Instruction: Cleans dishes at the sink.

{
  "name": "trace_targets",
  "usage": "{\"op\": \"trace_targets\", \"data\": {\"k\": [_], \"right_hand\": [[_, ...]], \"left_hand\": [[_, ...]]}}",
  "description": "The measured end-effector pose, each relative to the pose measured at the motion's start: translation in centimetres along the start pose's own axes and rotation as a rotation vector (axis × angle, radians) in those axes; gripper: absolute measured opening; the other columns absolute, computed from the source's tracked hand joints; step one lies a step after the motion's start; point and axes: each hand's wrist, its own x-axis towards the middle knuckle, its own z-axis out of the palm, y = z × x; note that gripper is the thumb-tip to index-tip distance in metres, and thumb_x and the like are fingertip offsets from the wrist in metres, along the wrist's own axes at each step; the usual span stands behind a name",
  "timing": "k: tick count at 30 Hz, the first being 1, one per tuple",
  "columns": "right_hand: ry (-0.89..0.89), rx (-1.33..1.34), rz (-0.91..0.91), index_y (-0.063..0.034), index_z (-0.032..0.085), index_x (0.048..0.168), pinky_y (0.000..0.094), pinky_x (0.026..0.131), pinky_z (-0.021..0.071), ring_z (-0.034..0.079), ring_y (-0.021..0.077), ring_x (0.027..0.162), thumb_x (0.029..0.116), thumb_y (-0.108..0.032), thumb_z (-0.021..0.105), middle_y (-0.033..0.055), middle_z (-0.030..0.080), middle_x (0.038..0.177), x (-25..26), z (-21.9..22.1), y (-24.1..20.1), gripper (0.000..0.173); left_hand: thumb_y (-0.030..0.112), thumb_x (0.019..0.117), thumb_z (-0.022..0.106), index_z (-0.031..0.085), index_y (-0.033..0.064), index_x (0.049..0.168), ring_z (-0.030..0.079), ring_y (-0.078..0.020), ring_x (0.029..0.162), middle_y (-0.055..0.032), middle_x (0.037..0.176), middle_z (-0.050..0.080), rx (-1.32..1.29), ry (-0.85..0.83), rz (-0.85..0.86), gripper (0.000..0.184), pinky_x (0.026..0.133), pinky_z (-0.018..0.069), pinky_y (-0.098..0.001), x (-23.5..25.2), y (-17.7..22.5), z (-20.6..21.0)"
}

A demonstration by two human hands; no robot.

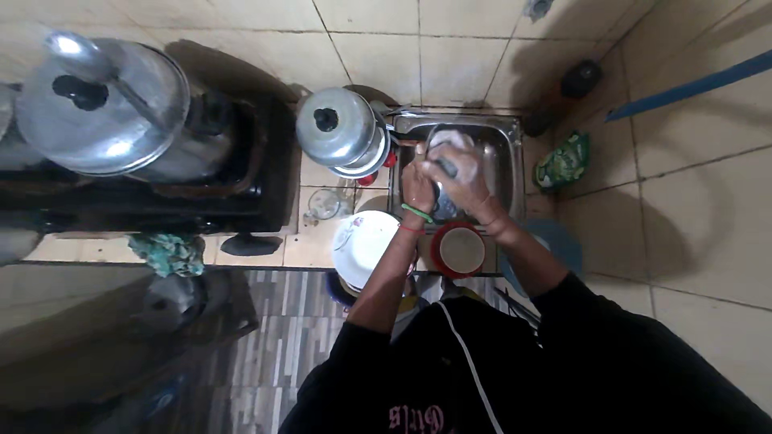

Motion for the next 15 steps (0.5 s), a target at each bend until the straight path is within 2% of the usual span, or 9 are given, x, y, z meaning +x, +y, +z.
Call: {"op": "trace_targets", "data": {"k": [1,2,4,5,7,9,12,14,15], "right_hand": [[-0.013,-0.030,-0.041,-0.0045,0.076,0.092,0.0486,0.104,0.0473,0.062,0.0296,0.118,0.0963,-0.028,0.067,0.0146,0.071,0.116,-0.2,0.6,0.9,0.026],[0.000,-0.003,0.000,-0.0036,0.077,0.093,0.0464,0.104,0.0485,0.063,0.0280,0.116,0.0971,-0.025,0.066,0.0143,0.071,0.114,0.1,0.8,1.9,0.024],[0.072,0.102,0.276,0.0008,0.074,0.099,0.0390,0.100,0.0501,0.064,0.0200,0.111,0.0974,-0.020,0.064,0.0129,0.072,0.111,1.5,0.5,3.4,0.023],[0.117,0.162,0.437,-0.0003,0.073,0.100,0.0364,0.095,0.0510,0.064,0.0153,0.105,0.0964,-0.020,0.064,0.0101,0.071,0.106,2.1,0.4,4.1,0.022],[0.165,0.191,0.579,-0.0020,0.073,0.102,0.0370,0.092,0.0508,0.063,0.0149,0.101,0.0959,-0.019,0.063,0.0094,0.070,0.104,2.7,0.7,4.1,0.021],[0.169,0.134,0.401,0.0007,0.074,0.102,0.0385,0.100,0.0498,0.063,0.0203,0.113,0.0952,-0.013,0.062,0.0134,0.070,0.113,1.8,2.1,2.2,0.019],[0.085,0.086,0.047,0.0003,0.074,0.104,0.0438,0.107,0.0486,0.060,0.0308,0.124,0.0945,-0.011,0.062,0.0204,0.066,0.124,-1.5,3.8,-1.1,0.019],[0.008,0.094,-0.022,-0.0008,0.074,0.115,0.0432,0.108,0.0483,0.059,0.0297,0.128,0.0987,-0.015,0.060,0.0197,0.065,0.130,-3.2,3.1,-0.9,0.025],[-0.011,0.101,0.025,-0.0003,0.072,0.120,0.0424,0.112,0.0463,0.056,0.0284,0.133,0.1010,-0.017,0.058,0.0192,0.063,0.135,-3.8,2.4,0.0,0.029]], "left_hand": [[0.037,0.1134,0.029,0.059,-0.0004,0.120,0.064,-0.0179,0.091,-0.0142,0.102,0.064,0.017,-0.003,-0.002,0.049,0.081,0.0541,-0.0358,-0.3,0.0,0.0],[0.038,0.1136,0.027,0.060,-0.0009,0.110,0.060,-0.0156,0.081,-0.0116,0.090,0.060,0.021,0.037,-0.021,0.051,0.074,0.0522,-0.0336,-0.1,-0.2,0.4],[0.030,0.1132,0.027,0.061,-0.0037,0.092,0.054,-0.0103,0.072,-0.0063,0.075,0.053,-0.009,0.095,-0.079,0.052,0.072,0.0481,-0.0307,0.7,-0.1,1.0],[0.029,0.1130,0.026,0.058,-0.0014,0.086,0.052,-0.0084,0.069,-0.0036,0.071,0.050,-0.015,0.102,-0.095,0.052,0.070,0.0468,-0.0293,0.7,0.0,1.0],[0.029,0.1130,0.025,0.060,0.0003,0.089,0.055,-0.0055,0.072,-0.0021,0.074,0.053,-0.078,0.132,-0.105,0.051,0.072,0.0490,-0.0273,0.8,0.1,1.0],[0.030,0.1130,0.024,0.063,-0.0026,0.100,0.060,-0.0081,0.084,-0.0065,0.085,0.060,-0.189,0.189,-0.136,0.053,0.082,0.0514,-0.0311,1.2,-0.5,1.1],[0.034,0.1135,0.025,0.062,0.0016,0.107,0.065,-0.0084,0.085,-0.0052,0.090,0.065,-0.421,0.360,-0.261,0.050,0.081,0.0562,-0.0314,2.5,-0.2,0.3],[0.037,0.1134,0.026,0.060,0.0010,0.124,0.066,-0.0128,0.100,-0.0094,0.109,0.067,-0.573,0.443,-0.336,0.050,0.090,0.0557,-0.0357,3.2,0.2,-1.5],[0.037,0.1132,0.028,0.059,0.0020,0.128,0.066,-0.0143,0.105,-0.0102,0.115,0.068,-0.622,0.468,-0.351,0.049,0.092,0.0559,-0.0374,3.3,0.2,-2.3]]}}
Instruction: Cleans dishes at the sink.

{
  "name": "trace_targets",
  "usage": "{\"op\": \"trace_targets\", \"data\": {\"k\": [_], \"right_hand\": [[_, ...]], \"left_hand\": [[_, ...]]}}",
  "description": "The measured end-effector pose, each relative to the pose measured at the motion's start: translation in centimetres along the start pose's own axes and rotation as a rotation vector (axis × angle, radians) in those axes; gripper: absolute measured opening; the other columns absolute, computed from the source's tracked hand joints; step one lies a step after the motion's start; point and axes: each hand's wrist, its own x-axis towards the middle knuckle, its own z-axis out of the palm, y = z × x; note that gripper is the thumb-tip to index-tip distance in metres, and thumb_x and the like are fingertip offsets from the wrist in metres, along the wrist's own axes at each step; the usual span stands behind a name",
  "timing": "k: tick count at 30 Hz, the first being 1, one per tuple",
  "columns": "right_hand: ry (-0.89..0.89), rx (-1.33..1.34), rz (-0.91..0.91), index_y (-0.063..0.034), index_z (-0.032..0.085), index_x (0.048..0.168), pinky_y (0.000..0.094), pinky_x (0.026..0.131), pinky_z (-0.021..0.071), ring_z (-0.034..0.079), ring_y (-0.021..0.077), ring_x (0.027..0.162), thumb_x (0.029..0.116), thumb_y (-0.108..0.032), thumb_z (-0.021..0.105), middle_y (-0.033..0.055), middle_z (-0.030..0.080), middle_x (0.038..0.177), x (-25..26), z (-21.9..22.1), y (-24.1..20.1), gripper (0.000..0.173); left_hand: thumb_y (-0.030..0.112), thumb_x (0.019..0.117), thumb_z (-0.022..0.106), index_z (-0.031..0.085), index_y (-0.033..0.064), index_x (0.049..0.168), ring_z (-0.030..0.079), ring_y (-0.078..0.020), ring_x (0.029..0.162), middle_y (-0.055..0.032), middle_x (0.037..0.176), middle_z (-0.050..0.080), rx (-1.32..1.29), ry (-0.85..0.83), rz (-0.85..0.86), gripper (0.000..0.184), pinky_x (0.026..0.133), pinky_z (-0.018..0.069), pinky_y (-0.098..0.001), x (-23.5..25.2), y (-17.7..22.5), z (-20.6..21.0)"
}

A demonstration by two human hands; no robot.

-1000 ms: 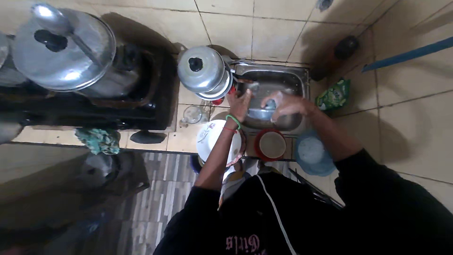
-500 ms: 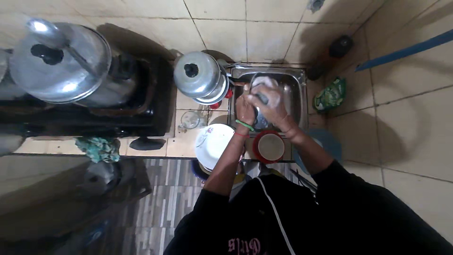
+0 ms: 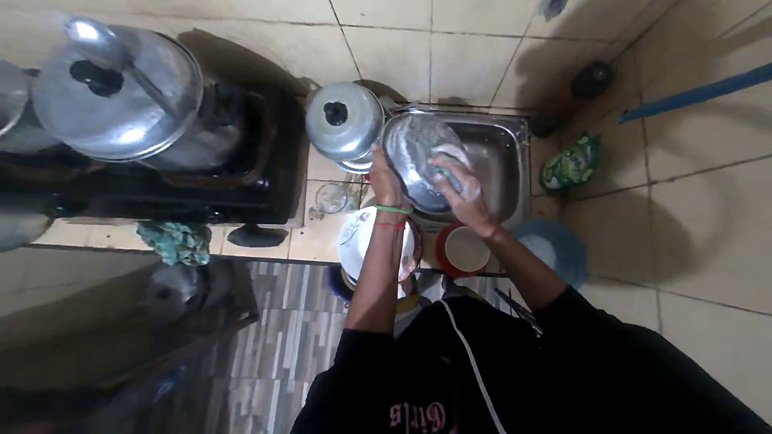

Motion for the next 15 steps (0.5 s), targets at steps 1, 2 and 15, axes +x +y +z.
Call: {"op": "trace_targets", "data": {"k": [1,2,15], "right_hand": [[0.012,0.001,0.085,0.0012,0.069,0.124,0.0421,0.115,0.0437,0.053,0.0276,0.136,0.1017,-0.016,0.056,0.0196,0.061,0.139,0.0,-0.9,1.0,0.031],[0.036,0.000,0.197,0.0021,0.067,0.127,0.0411,0.117,0.0412,0.051,0.0263,0.138,0.1027,-0.016,0.054,0.0194,0.059,0.141,0.5,-1.7,1.9,0.033],[0.002,-0.407,-0.432,-0.0098,0.075,0.115,0.0514,0.112,0.0426,0.060,0.0364,0.127,0.1006,-0.021,0.057,0.0189,0.069,0.127,-1.6,-0.2,0.0,0.025]], "left_hand": [[0.037,0.1131,0.028,0.059,0.0034,0.129,0.066,-0.0140,0.106,-0.0095,0.117,0.067,-0.009,0.000,-0.008,0.048,0.093,0.0557,-0.0371,0.0,0.3,-0.4],[0.037,0.1130,0.028,0.058,0.0040,0.130,0.065,-0.0124,0.106,-0.0085,0.116,0.067,0.023,-0.020,-0.012,0.048,0.093,0.0555,-0.0357,-0.6,0.5,-0.5],[0.037,0.1122,0.029,0.047,0.0083,0.140,0.063,-0.0205,0.107,-0.0127,0.122,0.062,-0.319,0.089,-0.283,0.044,0.089,0.0557,-0.0424,-0.1,0.8,-0.6]]}}
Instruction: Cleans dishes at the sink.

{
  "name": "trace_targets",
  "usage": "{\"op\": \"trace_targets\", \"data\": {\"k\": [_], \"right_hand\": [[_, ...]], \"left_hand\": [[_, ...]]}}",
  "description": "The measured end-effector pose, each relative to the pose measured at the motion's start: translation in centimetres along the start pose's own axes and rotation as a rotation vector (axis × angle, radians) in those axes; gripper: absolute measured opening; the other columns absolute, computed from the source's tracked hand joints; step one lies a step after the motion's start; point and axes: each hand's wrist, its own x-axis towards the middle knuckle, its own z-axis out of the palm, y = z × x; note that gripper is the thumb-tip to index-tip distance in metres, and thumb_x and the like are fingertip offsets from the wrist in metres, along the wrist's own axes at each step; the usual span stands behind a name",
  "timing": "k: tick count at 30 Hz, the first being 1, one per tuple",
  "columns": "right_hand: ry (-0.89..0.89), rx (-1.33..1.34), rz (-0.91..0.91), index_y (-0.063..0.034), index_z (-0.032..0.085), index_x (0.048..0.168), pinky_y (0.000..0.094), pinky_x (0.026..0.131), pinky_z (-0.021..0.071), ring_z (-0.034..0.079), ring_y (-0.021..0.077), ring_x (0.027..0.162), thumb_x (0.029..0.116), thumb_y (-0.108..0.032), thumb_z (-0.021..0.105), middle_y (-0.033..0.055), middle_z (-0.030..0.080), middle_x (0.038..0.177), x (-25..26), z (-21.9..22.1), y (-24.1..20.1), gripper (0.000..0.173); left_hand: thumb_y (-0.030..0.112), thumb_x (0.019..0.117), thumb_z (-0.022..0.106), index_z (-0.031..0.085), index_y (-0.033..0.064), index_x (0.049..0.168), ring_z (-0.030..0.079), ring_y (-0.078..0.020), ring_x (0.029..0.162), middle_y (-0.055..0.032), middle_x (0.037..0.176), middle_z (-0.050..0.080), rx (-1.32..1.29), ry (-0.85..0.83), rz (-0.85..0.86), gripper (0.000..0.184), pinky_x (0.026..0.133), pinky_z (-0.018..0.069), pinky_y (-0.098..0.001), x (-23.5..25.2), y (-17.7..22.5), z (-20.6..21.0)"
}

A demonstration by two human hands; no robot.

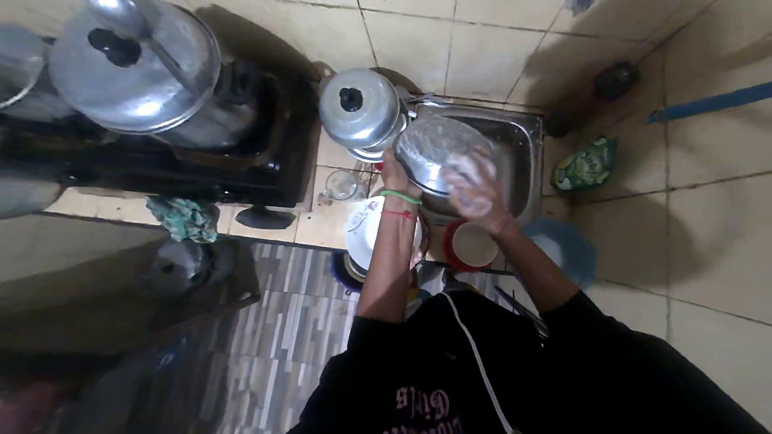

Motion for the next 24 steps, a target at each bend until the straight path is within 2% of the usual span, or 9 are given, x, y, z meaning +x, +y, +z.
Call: {"op": "trace_targets", "data": {"k": [2,4,6,9,11,13,17,21,24], "right_hand": [[0.089,0.158,0.253,-0.0032,0.072,0.119,0.0459,0.116,0.0411,0.053,0.0332,0.135,0.1045,-0.023,0.052,0.0227,0.062,0.135,-1.0,-1.0,1.7,0.032],[0.162,0.377,0.535,0.0052,0.066,0.125,0.0390,0.116,0.0409,0.052,0.0244,0.136,0.1048,-0.017,0.047,0.0198,0.060,0.138,0.0,-1.7,3.2,0.036],[0.087,0.533,0.776,0.0046,0.061,0.131,0.0334,0.114,0.0420,0.053,0.0165,0.133,0.1039,-0.017,0.044,0.0148,0.059,0.139,2.4,-2.6,4.2,0.039],[-0.032,0.645,0.731,0.0039,0.068,0.121,0.0313,0.110,0.0451,0.057,0.0130,0.128,0.1001,-0.012,0.051,0.0120,0.065,0.132,5.4,-1.9,5.2,0.031],[-0.071,0.712,0.667,0.0007,0.071,0.106,0.0268,0.099,0.0511,0.063,0.0067,0.109,0.0973,-0.010,0.059,0.0052,0.069,0.113,6.8,-0.4,4.6,0.019],[-0.132,0.767,0.745,-0.0050,0.070,0.095,0.0223,0.083,0.0538,0.062,0.0001,0.085,0.0964,-0.013,0.063,-0.0044,0.067,0.090,7.7,1.1,3.7,0.011],[-0.162,0.731,1.074,-0.0030,0.069,0.104,0.0253,0.060,0.0571,0.063,0.0069,0.065,0.0989,-0.021,0.066,0.0001,0.067,0.079,7.2,2.4,5.9,0.019],[-0.420,0.356,1.254,-0.0016,0.065,0.128,0.0440,0.083,0.0586,0.069,0.0252,0.096,0.1010,-0.020,0.064,0.0171,0.069,0.116,2.3,3.3,11.8,0.032],[-0.654,0.133,1.314,-0.0043,0.068,0.129,0.0593,0.102,0.0478,0.063,0.0397,0.119,0.1016,-0.021,0.063,0.0232,0.066,0.128,-2.4,5.3,14.4,0.033]], "left_hand": [[0.033,0.1117,0.031,0.049,0.0089,0.134,0.065,-0.0220,0.104,-0.0129,0.116,0.063,-0.057,-0.029,0.007,0.038,0.086,0.0570,-0.0442,0.0,0.4,-1.3],[0.031,0.1119,0.028,0.052,0.0111,0.128,0.066,-0.0175,0.098,-0.0081,0.108,0.065,0.011,-0.127,0.017,0.035,0.083,0.0580,-0.0397,-0.4,0.6,-2.1],[0.035,0.1120,0.028,0.055,0.0112,0.128,0.067,-0.0153,0.097,-0.0061,0.107,0.068,0.158,-0.225,0.019,0.039,0.083,0.0588,-0.0373,-0.9,1.1,-2.5],[0.035,0.1121,0.033,0.059,0.0079,0.124,0.068,-0.0089,0.093,-0.0023,0.101,0.069,0.514,-0.400,0.094,0.040,0.083,0.0591,-0.0316,-2.7,2.6,-2.7],[0.021,0.1086,0.045,0.062,0.0057,0.112,0.067,-0.0022,0.083,0.0033,0.089,0.069,0.691,-0.559,0.165,0.024,0.079,0.0590,-0.0256,-4.0,3.5,-3.3],[0.016,0.1038,0.054,0.066,0.0026,0.108,0.067,-0.0030,0.078,0.0019,0.086,0.069,0.825,-0.685,0.189,0.018,0.076,0.0591,-0.0263,-4.9,4.2,-4.7],[0.030,0.1063,0.052,0.069,0.0046,0.105,0.057,-0.0061,0.058,-0.0015,0.073,0.063,1.137,-0.659,0.398,0.031,0.055,0.0501,-0.0249,-7.6,3.8,-9.4],[0.024,0.1038,0.057,0.070,-0.0054,0.099,0.066,-0.0299,0.068,-0.0167,0.076,0.066,1.444,-0.498,0.650,0.032,0.066,0.0550,-0.0494,-7.0,0.5,-15.0],[0.014,0.0988,0.062,0.070,-0.0091,0.094,0.071,-0.0414,0.077,-0.0240,0.082,0.068,1.660,-0.459,0.780,0.025,0.070,0.0578,-0.0551,-5.6,-2.9,-18.6]]}}
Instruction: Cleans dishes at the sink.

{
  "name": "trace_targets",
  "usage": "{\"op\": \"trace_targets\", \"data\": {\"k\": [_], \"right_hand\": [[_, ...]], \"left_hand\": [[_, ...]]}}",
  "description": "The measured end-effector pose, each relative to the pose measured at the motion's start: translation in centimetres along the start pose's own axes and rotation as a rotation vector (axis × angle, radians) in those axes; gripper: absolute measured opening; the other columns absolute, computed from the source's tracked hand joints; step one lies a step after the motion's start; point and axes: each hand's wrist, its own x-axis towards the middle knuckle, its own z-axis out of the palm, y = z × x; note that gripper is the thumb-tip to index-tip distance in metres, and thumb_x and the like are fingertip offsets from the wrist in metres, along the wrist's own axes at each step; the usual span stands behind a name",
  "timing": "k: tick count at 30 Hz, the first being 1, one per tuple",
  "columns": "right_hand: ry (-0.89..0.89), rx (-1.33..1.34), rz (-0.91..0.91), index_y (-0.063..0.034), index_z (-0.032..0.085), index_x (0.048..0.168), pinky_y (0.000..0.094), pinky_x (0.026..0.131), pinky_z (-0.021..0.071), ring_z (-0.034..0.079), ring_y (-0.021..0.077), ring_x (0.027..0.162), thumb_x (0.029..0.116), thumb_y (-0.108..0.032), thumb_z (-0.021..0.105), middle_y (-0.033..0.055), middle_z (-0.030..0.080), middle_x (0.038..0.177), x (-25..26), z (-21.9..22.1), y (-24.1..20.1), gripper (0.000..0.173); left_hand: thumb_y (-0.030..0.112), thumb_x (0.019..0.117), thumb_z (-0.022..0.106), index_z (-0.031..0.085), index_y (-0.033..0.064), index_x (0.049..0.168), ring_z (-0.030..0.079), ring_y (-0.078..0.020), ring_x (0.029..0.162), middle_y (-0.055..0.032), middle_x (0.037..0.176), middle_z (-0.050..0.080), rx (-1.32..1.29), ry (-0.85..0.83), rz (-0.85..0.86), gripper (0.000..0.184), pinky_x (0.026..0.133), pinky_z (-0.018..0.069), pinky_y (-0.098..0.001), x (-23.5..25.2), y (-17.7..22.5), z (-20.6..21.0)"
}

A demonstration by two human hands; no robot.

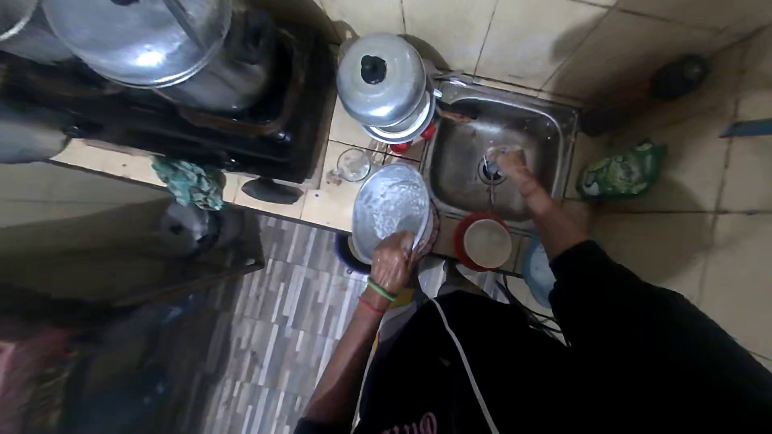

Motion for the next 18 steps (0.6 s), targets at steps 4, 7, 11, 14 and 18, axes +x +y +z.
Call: {"op": "trace_targets", "data": {"k": [4,7,11,14,18], "right_hand": [[-0.086,-0.147,0.151,0.0039,0.061,0.132,0.0636,0.105,0.0444,0.058,0.0460,0.125,0.0987,-0.029,0.068,0.0297,0.062,0.132,2.0,3.5,2.9,0.048],[-0.162,-0.284,0.203,0.0050,0.061,0.132,0.0654,0.106,0.0429,0.057,0.0458,0.128,0.0968,-0.038,0.069,0.0297,0.060,0.134,2.1,5.3,3.0,0.056],[-0.205,-0.321,0.277,0.0032,0.065,0.129,0.0649,0.110,0.0388,0.053,0.0443,0.132,0.0980,-0.047,0.065,0.0274,0.060,0.137,3.2,7.1,3.8,0.059],[-0.277,-0.360,0.250,0.0036,0.064,0.130,0.0656,0.110,0.0380,0.053,0.0436,0.134,0.0998,-0.042,0.064,0.0270,0.059,0.139,4.3,8.0,5.1,0.055],[-0.318,-0.452,0.246,0.0072,0.061,0.132,0.0641,0.109,0.0387,0.051,0.0441,0.135,0.1047,-0.034,0.056,0.0282,0.057,0.141,4.4,8.5,5.0,0.050]], "left_hand": [[0.003,0.0933,0.062,0.072,-0.0079,0.097,0.071,-0.0459,0.086,-0.0262,0.091,0.071,0.138,-0.051,0.035,0.015,0.075,0.0574,-0.0565,-1.2,-1.8,3.3],[-0.003,0.0895,0.063,0.072,-0.0062,0.095,0.071,-0.0446,0.083,-0.0248,0.088,0.070,0.168,-0.048,0.050,0.012,0.072,0.0570,-0.0556,-1.5,-2.7,5.2],[-0.003,0.0876,0.064,0.073,-0.0044,0.092,0.071,-0.0422,0.079,-0.0228,0.083,0.069,0.201,0.003,0.063,0.010,0.070,0.0575,-0.0523,-1.9,-3.5,7.0],[-0.003,0.0876,0.065,0.073,-0.0027,0.094,0.071,-0.0416,0.082,-0.0221,0.087,0.070,0.191,-0.014,0.064,0.011,0.075,0.0576,-0.0530,-2.2,-3.9,7.9],[0.002,0.0855,0.071,0.073,-0.0047,0.099,0.070,-0.0455,0.091,-0.0248,0.096,0.071,0.195,-0.055,-0.012,0.016,0.082,0.0555,-0.0580,-1.7,-4.2,8.3]]}}
